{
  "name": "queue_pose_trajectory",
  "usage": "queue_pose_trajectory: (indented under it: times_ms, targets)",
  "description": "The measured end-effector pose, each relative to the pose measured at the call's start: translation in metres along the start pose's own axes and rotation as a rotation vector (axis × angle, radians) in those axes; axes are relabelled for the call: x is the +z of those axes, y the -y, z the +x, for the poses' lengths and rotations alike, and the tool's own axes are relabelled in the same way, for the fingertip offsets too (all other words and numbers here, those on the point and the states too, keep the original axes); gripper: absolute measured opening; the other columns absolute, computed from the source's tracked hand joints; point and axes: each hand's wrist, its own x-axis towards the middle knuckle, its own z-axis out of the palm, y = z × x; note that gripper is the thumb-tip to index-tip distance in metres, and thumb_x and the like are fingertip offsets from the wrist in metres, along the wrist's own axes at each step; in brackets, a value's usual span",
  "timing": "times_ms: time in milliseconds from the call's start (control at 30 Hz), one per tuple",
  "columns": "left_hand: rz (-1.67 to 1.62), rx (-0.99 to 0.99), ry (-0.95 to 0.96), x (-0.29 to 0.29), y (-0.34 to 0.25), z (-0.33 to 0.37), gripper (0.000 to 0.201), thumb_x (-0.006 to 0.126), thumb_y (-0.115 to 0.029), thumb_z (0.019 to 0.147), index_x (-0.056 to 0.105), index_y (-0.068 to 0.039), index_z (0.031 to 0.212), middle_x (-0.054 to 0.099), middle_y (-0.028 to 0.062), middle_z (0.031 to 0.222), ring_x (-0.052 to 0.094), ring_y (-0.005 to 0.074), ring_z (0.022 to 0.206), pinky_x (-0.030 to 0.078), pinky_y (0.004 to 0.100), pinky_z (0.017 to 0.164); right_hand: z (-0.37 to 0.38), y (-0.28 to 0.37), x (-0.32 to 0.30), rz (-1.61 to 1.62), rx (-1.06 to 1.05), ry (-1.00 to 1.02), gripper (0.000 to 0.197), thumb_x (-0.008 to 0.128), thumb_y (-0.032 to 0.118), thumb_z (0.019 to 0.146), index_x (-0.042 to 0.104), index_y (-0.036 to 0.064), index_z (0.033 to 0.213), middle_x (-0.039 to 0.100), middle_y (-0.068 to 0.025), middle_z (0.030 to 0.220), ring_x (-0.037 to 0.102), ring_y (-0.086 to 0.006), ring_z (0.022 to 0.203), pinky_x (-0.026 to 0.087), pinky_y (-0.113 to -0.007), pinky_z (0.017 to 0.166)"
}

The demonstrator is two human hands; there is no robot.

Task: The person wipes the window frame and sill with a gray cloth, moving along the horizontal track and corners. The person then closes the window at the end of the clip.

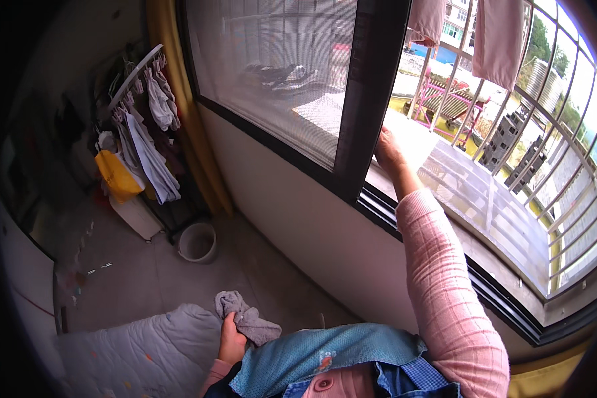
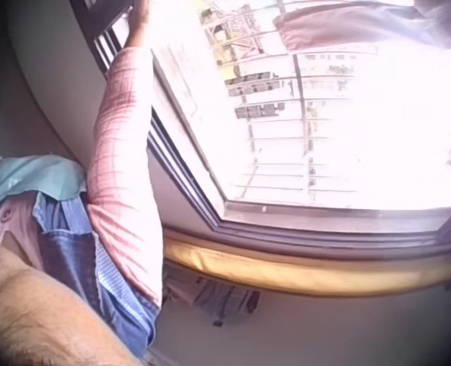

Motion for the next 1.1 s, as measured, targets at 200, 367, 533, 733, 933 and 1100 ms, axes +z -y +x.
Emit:
queue_pose_trajectory:
  times_ms: [200, 367, 533, 733, 933, 1100]
  targets:
    - [0.483, 0.304, 0.201, -0.077, 0.038, 0.066, 0.033, 0.045, -0.024, 0.096, 0.051, -0.006, 0.122, 0.058, 0.0133, 0.12, 0.056, 0.0301, 0.111, 0.046, 0.0478, 0.097, -0.052, 0.043, -0.026, -0.097, 0.045, -0.079, 0.037, 0.064, 0.036, 0.092, 0.062, 0.0046, 0.11, 0.067, -0.0047, 0.097, 0.063, -0.0139, 0.091, 0.05, -0.029, 0.084]
    - [0.247, 0.037, 0.391, 0.012, 0.018, 0.021, 0.046, 0.051, -0.015, 0.093, 0.04, -0.001, 0.135, 0.051, 0.0147, 0.127, 0.052, 0.0275, 0.118, 0.043, 0.0442, 0.102, -0.124, 0.076, -0.076, -0.158, 0.031, -0.144, 0.035, 0.062, 0.036, 0.093, 0.063, 0.0043, 0.108, 0.068, -0.0032, 0.097, 0.061, -0.0107, 0.09, 0.047, -0.026, 0.084]
    - [0.029, -0.236, 0.201, 0.087, 0.013, 0.021, 0.036, 0.051, -0.029, 0.094, 0.054, -0.007, 0.123, 0.06, 0.0135, 0.119, 0.059, 0.0332, 0.109, 0.048, 0.0504, 0.097, -0.204, 0.123, -0.113, -0.141, -0.017, -0.214, 0.033, 0.059, 0.034, 0.096, 0.061, 0.0048, 0.11, 0.067, -0.0044, 0.098, 0.062, -0.0139, 0.094, 0.046, -0.029, 0.089]
    - [0.057, -0.262, 0.293, 0.136, 0.027, 0.029, 0.036, 0.053, -0.029, 0.093, 0.056, -0.007, 0.122, 0.06, 0.0133, 0.12, 0.059, 0.0344, 0.11, 0.048, 0.0523, 0.096, -0.307, 0.167, -0.176, -0.198, -0.033, -0.45, 0.027, 0.056, 0.026, 0.098, 0.058, 0.0046, 0.114, 0.066, -0.0061, 0.103, 0.062, -0.0142, 0.097, 0.047, -0.03, 0.089]
    - [0.121, -0.275, 0.389, 0.17, 0.048, 0.014, 0.032, 0.054, -0.027, 0.093, 0.057, -0.007, 0.118, 0.062, 0.0128, 0.111, 0.062, 0.0337, 0.102, 0.051, 0.0518, 0.091, -0.389, 0.202, -0.213, -1.427, -0.593, -1.059, 0.068, 0.066, 0.015, 0.09, 0.028, 0.0086, 0.146, 0.034, -0.0145, 0.145, 0.038, -0.0305, 0.131, 0.03, -0.042, 0.109]
    - [0.087, -0.323, 0.418, 0.186, 0.06, 0.013, 0.03, 0.056, -0.024, 0.092, 0.058, -0.007, 0.117, 0.063, 0.0122, 0.107, 0.063, 0.0332, 0.099, 0.051, 0.0514, 0.089, -0.432, 0.244, -0.227, -2.253, -0.514, -0.808, 0.07, 0.064, 0.009, 0.087, 0.029, 0.0088, 0.148, 0.024, -0.0146, 0.155, 0.017, -0.0308, 0.145, 0.015, -0.043, 0.118]
